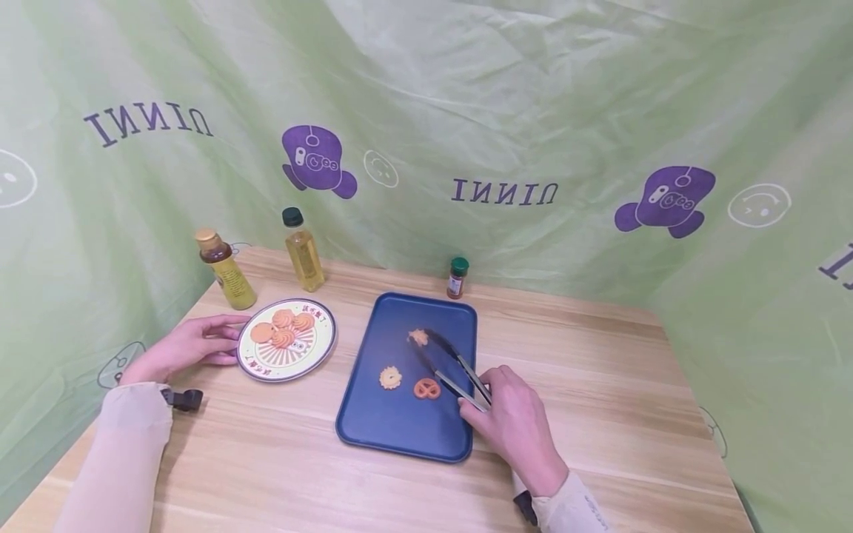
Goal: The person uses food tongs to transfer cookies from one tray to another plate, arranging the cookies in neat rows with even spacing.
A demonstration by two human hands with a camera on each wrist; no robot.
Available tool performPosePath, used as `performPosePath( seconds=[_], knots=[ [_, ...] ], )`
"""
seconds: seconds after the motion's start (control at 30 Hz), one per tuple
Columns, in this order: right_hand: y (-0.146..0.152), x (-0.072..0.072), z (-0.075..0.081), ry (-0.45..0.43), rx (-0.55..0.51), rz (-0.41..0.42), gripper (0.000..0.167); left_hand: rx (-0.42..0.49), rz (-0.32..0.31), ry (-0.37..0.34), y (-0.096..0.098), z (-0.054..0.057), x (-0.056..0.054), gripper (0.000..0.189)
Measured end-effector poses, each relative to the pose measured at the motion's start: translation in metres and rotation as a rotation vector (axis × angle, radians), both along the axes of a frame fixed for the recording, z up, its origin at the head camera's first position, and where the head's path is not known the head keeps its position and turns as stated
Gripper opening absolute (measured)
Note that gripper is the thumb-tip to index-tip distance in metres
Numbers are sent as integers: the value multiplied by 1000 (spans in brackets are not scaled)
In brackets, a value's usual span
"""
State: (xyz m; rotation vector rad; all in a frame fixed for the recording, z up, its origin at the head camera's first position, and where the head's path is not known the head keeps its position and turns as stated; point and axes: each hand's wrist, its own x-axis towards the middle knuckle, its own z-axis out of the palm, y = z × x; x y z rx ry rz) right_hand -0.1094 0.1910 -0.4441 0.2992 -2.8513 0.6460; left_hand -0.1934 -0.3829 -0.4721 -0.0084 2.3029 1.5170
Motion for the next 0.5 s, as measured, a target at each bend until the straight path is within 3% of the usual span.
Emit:
performPosePath(
  seconds=[0.27,0.5],
  knots=[
    [-22,-4,5,-1,-14,38,37,-10,-1,-6,0,-1,0,66],
    [-56,-13,6,56,-31,138,36,-8,-8,15,-1,-3,0,67]
  ],
)
